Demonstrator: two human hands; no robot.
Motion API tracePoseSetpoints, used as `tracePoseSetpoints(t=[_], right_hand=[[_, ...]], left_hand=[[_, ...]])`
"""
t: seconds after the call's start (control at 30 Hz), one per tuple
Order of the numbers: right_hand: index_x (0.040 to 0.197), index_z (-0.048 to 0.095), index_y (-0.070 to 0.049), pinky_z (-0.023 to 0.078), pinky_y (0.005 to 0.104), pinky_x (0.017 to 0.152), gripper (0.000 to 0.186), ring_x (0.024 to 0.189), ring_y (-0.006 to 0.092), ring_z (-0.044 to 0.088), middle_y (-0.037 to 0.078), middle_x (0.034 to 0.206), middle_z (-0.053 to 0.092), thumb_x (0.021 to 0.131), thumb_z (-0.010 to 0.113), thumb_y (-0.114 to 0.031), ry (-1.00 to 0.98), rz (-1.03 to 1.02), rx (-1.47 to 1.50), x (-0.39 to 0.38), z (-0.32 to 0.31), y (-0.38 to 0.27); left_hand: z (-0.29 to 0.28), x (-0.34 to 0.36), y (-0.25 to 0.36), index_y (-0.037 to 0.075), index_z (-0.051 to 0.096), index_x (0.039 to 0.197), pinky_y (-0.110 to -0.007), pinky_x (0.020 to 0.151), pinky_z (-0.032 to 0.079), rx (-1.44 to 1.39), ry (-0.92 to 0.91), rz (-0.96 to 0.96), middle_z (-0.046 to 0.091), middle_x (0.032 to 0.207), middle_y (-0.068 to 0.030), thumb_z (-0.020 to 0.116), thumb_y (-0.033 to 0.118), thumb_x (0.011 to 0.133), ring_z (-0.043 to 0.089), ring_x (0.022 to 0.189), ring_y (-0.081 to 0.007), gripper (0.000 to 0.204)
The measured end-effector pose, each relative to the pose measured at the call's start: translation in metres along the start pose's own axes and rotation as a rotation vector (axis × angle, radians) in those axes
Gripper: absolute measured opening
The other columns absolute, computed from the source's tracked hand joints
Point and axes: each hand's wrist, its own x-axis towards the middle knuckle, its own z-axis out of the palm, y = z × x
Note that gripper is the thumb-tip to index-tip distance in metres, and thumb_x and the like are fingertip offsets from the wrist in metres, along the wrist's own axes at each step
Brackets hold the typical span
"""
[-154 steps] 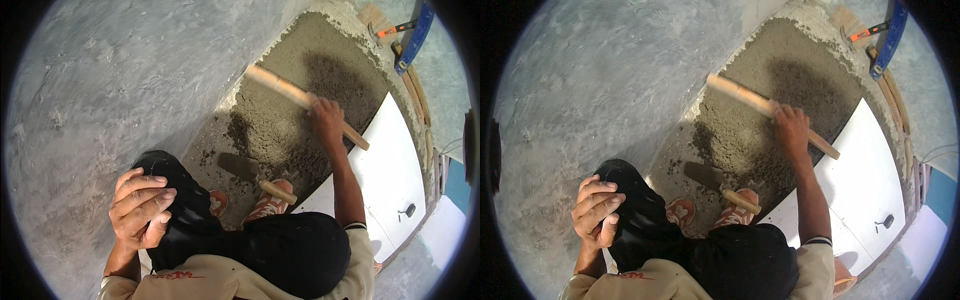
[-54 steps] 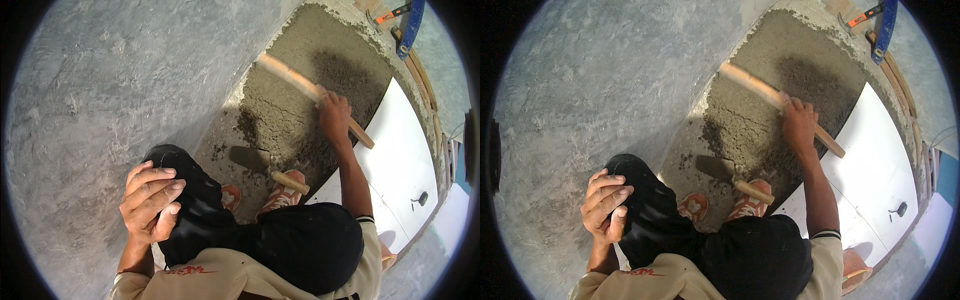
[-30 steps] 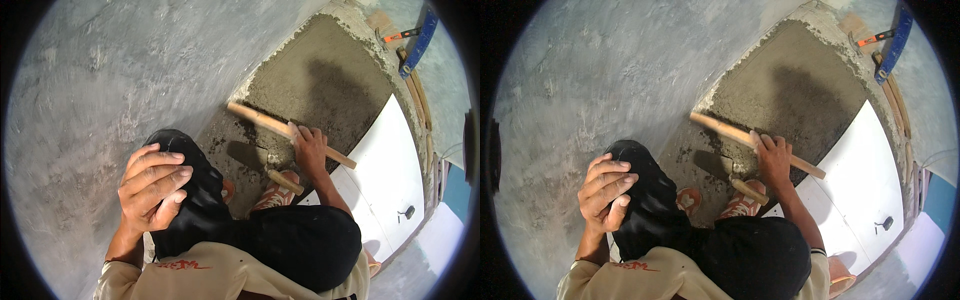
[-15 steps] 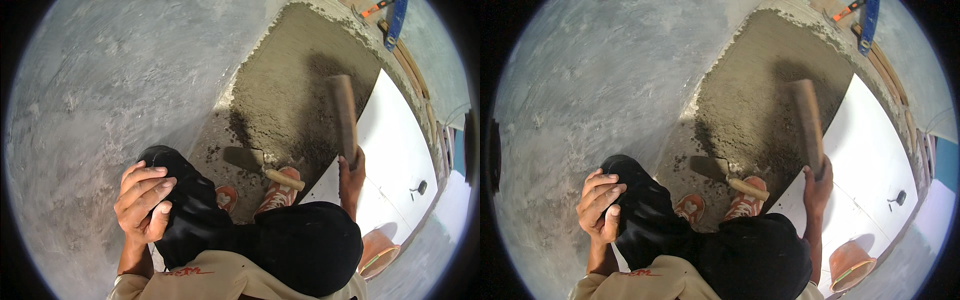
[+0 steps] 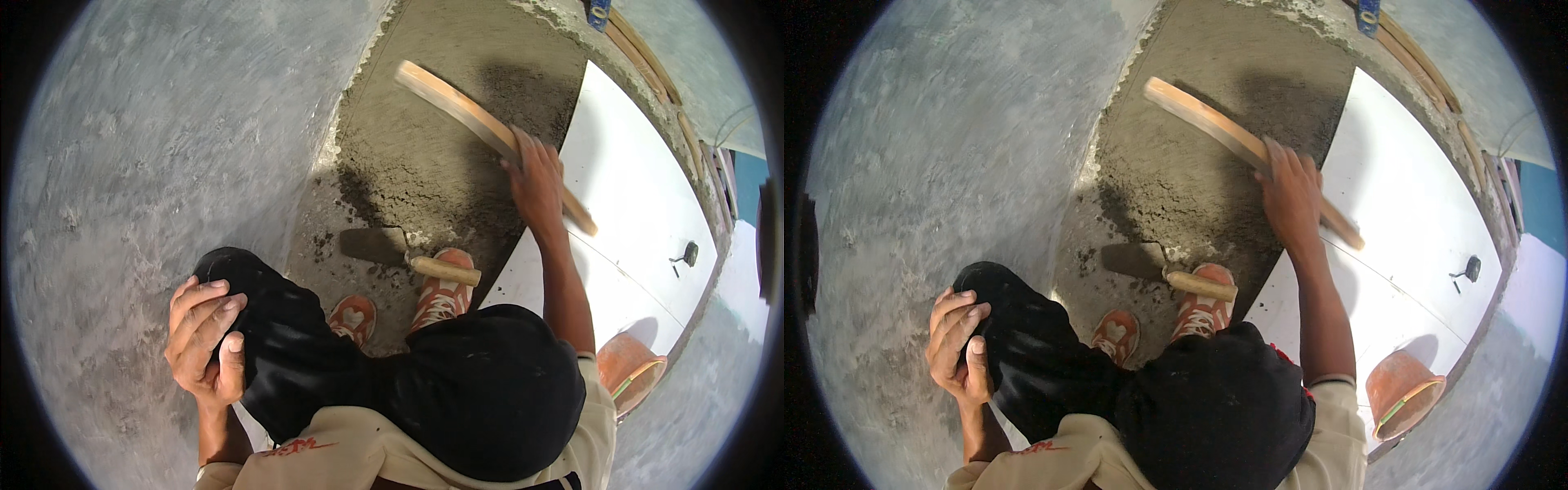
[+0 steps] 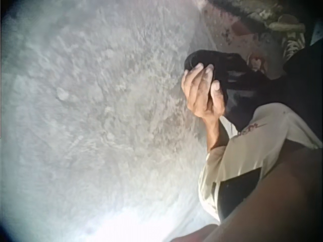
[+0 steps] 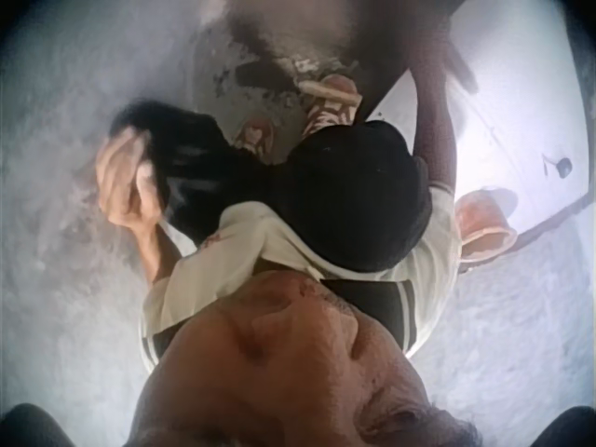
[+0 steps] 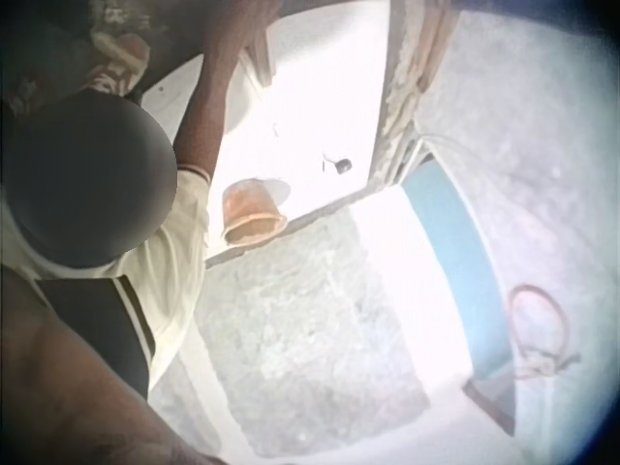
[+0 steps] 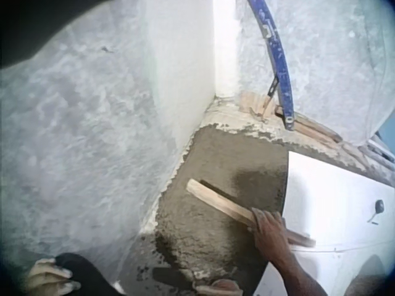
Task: The person scoops cement from a bucket and spreads it onto the floor using a trowel. They then use a wooden straightedge to level the cement surface and smooth it with the trowel.
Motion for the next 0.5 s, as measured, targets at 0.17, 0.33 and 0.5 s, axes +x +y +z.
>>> tracePoseSetpoints(t=[0.17, 0.33, 0.5], right_hand=[[0.147, 0.059, -0.011, 0.046, 0.0505, 0.101, 0.054, 0.122, 0.0335, 0.060, 0.009, 0.134, 0.067, 0.096, 0.074, -0.022, -0.014, -0.164, -0.090, 0.075, 0.048, -0.013], [0.144, 0.061, -0.010, 0.046, 0.0544, 0.099, 0.051, 0.120, 0.0345, 0.060, 0.008, 0.134, 0.067, 0.096, 0.073, -0.024, -0.014, -0.183, -0.089, 0.073, 0.068, -0.015], [0.148, 0.059, -0.008, 0.045, 0.0532, 0.101, 0.054, 0.124, 0.0348, 0.058, 0.010, 0.137, 0.066, 0.099, 0.071, -0.026, -0.173, -0.143, -0.129, 0.032, 0.059, -0.023]], left_hand=[[-0.001, -0.004, -0.002, -0.002, 0.079, 0.105, -0.058, 0.111, 0.046, -0.006, 0.010, -0.006, 0.081, 0.096, -0.0162, 0.072, 0.022, 0.096, 0.073, 0.112, -0.0348, 0.026], [-0.002, -0.004, -0.005, -0.002, 0.079, 0.106, -0.058, 0.112, 0.046, -0.022, 0.001, -0.005, 0.081, 0.096, -0.0167, 0.073, 0.021, 0.095, 0.073, 0.111, -0.0353, 0.027], [0.003, 0.000, -0.003, -0.003, 0.078, 0.108, -0.060, 0.112, 0.045, -0.011, -0.012, 0.000, 0.080, 0.096, -0.0188, 0.069, 0.025, 0.098, 0.072, 0.111, -0.0375, 0.031]])
